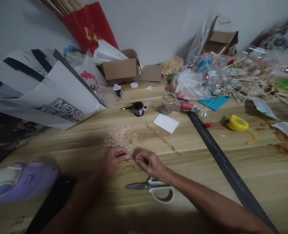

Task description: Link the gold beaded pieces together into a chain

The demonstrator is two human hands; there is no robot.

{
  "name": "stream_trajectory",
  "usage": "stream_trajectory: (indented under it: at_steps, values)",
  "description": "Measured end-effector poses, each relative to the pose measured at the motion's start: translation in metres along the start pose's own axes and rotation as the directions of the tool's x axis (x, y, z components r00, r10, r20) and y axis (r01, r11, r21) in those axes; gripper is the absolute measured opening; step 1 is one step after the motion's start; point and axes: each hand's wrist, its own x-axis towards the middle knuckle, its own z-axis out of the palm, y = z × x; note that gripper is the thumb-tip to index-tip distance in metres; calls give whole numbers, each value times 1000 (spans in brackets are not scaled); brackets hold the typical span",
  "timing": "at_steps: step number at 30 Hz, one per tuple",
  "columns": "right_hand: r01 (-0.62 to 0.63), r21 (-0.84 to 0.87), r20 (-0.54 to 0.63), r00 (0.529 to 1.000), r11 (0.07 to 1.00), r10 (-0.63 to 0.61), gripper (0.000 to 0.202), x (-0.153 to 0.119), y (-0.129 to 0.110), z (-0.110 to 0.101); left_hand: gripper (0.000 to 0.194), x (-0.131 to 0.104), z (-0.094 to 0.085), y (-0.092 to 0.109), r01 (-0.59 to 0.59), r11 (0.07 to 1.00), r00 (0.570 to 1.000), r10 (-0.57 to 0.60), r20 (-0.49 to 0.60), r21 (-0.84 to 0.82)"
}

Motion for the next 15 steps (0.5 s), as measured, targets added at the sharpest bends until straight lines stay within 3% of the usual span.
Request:
stream_trajectory:
  at_steps: [15]
  values:
    - [-129, 135, -5, 991, 982, 131, 15, 1, 0, -2, 21, 2, 5, -7, -12, 1000, 998, 12, -67, -7]
